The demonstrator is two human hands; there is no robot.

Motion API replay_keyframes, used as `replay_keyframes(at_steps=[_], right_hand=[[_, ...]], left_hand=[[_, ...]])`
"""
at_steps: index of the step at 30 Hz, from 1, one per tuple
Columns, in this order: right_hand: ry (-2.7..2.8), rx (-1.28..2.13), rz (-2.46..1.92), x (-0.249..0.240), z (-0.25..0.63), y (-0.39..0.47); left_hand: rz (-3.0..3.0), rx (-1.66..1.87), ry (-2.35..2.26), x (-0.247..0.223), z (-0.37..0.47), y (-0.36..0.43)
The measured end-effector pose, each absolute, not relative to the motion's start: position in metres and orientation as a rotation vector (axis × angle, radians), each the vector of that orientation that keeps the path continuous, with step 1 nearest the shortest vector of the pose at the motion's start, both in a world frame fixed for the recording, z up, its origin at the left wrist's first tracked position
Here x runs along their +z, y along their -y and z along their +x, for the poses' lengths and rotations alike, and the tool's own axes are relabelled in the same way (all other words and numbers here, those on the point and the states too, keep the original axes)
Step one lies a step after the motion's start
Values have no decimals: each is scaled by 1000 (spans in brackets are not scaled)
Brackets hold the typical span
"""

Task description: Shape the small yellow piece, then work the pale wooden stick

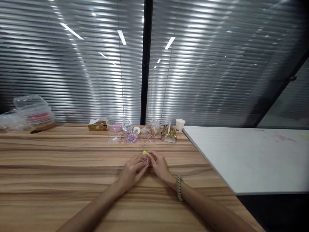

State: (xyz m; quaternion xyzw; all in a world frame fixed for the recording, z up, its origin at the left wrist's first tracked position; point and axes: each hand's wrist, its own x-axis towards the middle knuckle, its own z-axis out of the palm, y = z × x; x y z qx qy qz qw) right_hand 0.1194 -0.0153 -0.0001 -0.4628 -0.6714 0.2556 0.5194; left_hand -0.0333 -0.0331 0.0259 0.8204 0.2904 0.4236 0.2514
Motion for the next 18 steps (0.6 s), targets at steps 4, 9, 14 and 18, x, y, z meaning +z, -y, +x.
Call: replay_keyframes(at_steps=[4, 9, 14, 18], right_hand=[[1607, 627, -1120, -1, 121, 13], [1642, 549, -1139, 3, 121, 18], [1905, 198, -978, 4, 121, 30], [2099, 23, -894, 4, 123, 32]], left_hand=[[2068, 952, -824, 32, -34, 35], [1479, 862, -782, 28, -37, 26], [802, 899, -573, 18, -39, 18], [563, 931, -525, 16, -36, 16]])
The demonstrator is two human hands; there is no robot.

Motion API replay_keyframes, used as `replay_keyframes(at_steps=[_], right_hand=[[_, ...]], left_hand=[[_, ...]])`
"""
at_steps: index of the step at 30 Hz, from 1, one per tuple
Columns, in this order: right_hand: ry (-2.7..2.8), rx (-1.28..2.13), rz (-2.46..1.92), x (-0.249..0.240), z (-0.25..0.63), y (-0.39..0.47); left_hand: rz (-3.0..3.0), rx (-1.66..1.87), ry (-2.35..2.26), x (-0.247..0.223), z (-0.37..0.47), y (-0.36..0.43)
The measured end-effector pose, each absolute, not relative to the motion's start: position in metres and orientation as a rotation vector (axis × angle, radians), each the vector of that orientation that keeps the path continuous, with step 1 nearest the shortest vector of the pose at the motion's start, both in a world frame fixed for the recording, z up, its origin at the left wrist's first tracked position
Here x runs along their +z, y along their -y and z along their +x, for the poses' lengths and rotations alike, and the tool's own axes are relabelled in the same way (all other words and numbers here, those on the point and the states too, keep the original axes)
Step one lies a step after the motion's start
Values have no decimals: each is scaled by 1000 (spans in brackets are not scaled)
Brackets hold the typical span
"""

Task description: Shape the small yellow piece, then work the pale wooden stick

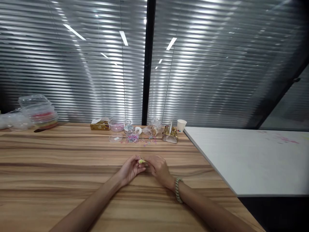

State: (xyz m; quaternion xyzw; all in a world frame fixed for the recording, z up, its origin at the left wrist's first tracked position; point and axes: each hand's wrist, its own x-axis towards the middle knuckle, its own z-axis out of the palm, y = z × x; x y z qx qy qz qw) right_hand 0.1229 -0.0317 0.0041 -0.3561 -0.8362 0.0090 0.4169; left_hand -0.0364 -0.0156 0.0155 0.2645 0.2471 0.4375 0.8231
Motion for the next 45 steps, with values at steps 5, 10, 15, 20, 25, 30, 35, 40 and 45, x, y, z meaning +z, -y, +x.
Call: replay_keyframes(at_steps=[5, 10, 15, 20, 25, 30, 35, 40, 45], right_hand=[[2230, -151, -849, 5, 127, 25], [2267, -328, -860, 5, 130, 22], [2314, -396, -930, 7, 131, 25], [2325, -370, -847, 4, 131, 25], [2266, -273, -890, -2, 131, 22], [2251, -225, -891, -2, 130, 23], [2397, -252, -687, 2, 127, 27], [2267, -110, -943, -2, 128, 23], [2283, -84, -986, -5, 128, 21]], left_hand=[[580, 1028, -616, 16, -34, 14], [782, 1202, -726, 12, -32, 17], [1084, 1237, -907, 14, -31, 21], [1324, 1185, -972, 27, -29, 27], [1425, 1142, -977, 27, -28, 30], [1489, 1179, -983, 14, -32, 22], [1369, 1274, -997, 12, -41, 12], [1392, 1320, -922, 14, -42, 12], [1291, 1421, -998, 12, -44, 6]])
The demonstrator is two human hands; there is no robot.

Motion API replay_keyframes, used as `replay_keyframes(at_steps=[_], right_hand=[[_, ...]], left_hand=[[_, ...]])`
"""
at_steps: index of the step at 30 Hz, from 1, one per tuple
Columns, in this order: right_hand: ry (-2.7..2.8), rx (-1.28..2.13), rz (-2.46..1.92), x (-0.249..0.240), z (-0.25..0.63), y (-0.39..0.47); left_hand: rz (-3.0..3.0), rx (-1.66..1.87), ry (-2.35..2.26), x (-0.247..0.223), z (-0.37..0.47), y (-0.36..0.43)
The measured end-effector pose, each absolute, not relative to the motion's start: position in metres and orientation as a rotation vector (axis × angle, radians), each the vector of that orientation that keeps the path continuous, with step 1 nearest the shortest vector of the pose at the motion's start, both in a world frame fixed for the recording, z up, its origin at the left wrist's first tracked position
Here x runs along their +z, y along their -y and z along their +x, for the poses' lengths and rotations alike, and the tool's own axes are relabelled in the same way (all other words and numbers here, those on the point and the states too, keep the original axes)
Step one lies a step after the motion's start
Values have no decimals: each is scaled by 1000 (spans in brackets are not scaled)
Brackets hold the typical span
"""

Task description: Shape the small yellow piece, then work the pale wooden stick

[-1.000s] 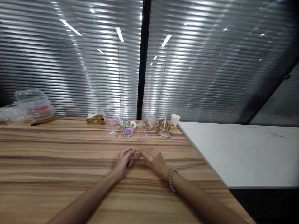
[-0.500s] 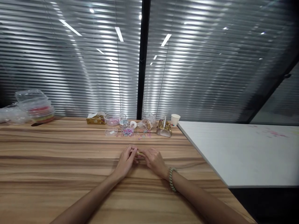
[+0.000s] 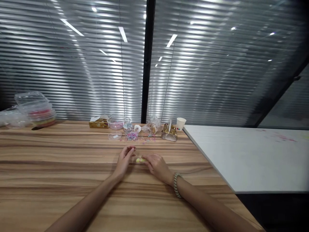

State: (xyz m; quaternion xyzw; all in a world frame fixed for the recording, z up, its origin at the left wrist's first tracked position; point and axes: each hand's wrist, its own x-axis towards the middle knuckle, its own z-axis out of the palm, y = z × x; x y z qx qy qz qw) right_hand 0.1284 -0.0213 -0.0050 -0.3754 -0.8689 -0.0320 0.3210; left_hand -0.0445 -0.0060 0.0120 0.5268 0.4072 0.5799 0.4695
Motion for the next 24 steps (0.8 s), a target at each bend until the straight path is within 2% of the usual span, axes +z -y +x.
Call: replay_keyframes(at_steps=[7, 13, 17, 24], right_hand=[[2216, 4, -1112, -2, 126, 22], [1998, 177, -1159, -2, 127, 17], [1886, 286, -1168, -4, 130, 11], [2112, 195, -1138, -6, 129, 10]], left_hand=[[1560, 1088, -869, 15, -40, 10], [1226, 1342, -1009, 5, -47, 0], [894, 1487, -946, 6, -50, -4], [771, 1484, -896, 12, -47, -2]])
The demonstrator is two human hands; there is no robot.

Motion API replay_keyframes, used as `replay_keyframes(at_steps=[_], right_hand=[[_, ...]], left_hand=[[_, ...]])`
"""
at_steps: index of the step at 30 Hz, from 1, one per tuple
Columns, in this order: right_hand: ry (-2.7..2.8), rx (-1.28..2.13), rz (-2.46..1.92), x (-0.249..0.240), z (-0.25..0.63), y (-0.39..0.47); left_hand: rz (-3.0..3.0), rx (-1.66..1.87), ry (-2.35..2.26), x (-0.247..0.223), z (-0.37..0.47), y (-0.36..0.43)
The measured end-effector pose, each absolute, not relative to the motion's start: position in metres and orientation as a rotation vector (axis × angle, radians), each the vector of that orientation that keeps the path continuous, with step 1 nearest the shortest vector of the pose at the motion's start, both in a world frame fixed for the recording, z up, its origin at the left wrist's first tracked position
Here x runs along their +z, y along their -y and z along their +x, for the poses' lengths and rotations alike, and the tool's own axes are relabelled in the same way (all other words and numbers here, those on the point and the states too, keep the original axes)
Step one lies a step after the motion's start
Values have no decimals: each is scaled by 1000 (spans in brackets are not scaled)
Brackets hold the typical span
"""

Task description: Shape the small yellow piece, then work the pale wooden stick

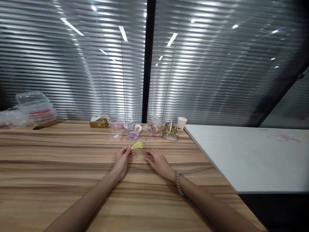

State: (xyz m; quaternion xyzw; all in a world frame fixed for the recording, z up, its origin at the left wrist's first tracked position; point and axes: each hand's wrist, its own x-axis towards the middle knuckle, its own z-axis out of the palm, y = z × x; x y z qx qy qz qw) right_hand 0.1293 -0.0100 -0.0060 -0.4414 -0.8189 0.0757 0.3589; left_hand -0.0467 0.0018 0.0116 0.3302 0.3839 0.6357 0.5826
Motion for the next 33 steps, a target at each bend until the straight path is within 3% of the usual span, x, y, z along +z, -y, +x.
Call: replay_keyframes(at_steps=[19, 33], right_hand=[[2090, 217, -1101, -2, 128, 12], [1988, 204, -1082, -1, 127, 16]], left_hand=[[1010, 1433, -995, 5, -47, -2], [1617, 1217, -1153, 8, -41, 4]])
